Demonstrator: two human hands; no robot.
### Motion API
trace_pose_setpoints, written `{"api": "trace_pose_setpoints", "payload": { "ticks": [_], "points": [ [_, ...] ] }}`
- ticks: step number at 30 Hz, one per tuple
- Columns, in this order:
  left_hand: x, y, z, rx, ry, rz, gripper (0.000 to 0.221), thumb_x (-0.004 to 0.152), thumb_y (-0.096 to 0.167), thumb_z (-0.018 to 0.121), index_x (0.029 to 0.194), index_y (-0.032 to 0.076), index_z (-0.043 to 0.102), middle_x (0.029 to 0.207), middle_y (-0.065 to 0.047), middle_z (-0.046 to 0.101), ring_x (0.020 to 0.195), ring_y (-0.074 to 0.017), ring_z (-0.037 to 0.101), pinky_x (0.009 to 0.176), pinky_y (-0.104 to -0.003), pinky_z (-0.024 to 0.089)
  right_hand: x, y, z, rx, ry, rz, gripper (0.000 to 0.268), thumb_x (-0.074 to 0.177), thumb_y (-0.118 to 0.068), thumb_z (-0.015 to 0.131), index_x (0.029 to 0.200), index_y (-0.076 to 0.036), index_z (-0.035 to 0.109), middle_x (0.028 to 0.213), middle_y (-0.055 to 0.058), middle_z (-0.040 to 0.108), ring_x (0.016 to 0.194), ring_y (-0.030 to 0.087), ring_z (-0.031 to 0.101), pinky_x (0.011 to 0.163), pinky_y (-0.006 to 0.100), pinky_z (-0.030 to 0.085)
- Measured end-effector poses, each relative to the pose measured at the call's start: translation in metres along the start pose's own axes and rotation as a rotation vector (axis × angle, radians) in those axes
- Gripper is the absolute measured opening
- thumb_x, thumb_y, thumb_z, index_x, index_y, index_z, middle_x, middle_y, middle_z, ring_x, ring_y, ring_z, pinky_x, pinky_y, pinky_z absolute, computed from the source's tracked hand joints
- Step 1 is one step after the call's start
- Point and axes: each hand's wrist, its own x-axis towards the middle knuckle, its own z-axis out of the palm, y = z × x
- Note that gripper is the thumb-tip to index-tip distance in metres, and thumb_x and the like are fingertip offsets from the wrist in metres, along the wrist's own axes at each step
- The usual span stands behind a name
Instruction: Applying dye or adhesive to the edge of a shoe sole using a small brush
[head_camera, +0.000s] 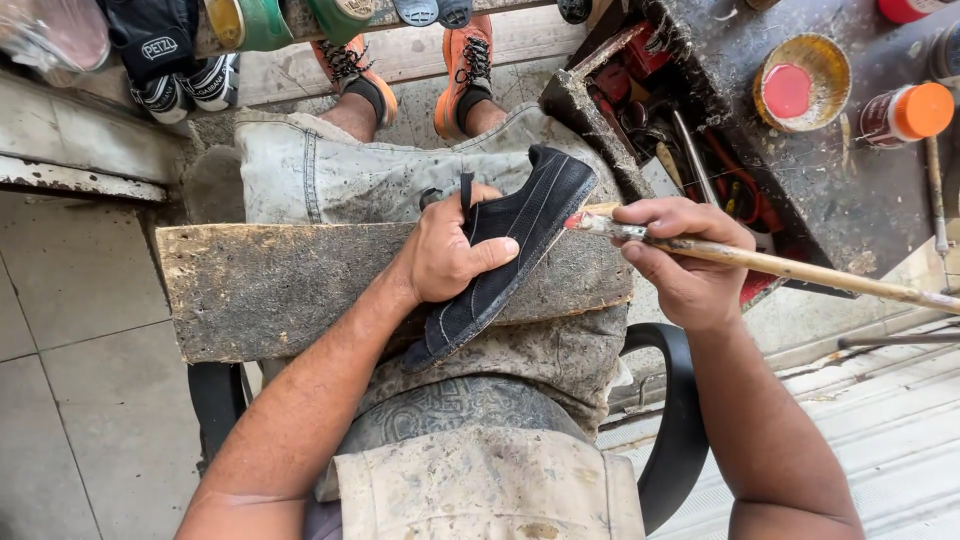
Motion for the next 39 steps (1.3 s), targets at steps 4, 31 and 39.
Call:
{"api": "trace_pose_setpoints", "payload": {
  "ticks": [4, 31, 39],
  "points": [
    [-0.001, -0.002, 0.0, 0.013, -0.009, -0.002, 0.041, 0.076, 0.034, 0.087, 0.108, 0.015, 0.07, 0.072, -0.009, 0.065, 0.068, -0.0202, 0.064, 0.061, -0.032, 0.053, 0.0, 0.002, 0.005, -0.025, -0.014, 0.022, 0.029, 0.078, 0.014, 0.081, 0.092, 0.005, 0.056, 0.107, 0.035, 0.07, 0.096, 0.032, 0.074, 0.079, 0.039, 0.065],
    [0.001, 0.001, 0.001, 0.027, -0.007, 0.039, 0.037, 0.077, 0.034, 0.085, 0.105, 0.015, 0.07, 0.072, -0.008, 0.063, 0.069, -0.0186, 0.062, 0.062, -0.031, 0.052, 0.004, 0.025, 0.002, 0.02, 0.347, 0.17, 0.025, 0.096, 0.007, 0.073, 0.109, 0.006, 0.051, 0.109, 0.033, 0.071, 0.086, 0.031, 0.077, 0.077, 0.04, 0.068],
    [-0.001, 0.004, 0.002, 0.041, 0.002, 0.039, 0.038, 0.076, 0.035, 0.086, 0.105, 0.016, 0.07, 0.074, -0.008, 0.065, 0.07, -0.0193, 0.063, 0.062, -0.032, 0.053, 0.001, 0.015, 0.016, -0.021, 0.313, 0.126, 0.027, 0.094, 0.008, 0.077, 0.104, 0.005, 0.052, 0.101, 0.033, 0.071, 0.08, 0.029, 0.076, 0.071, 0.04, 0.068]
  ]
}}
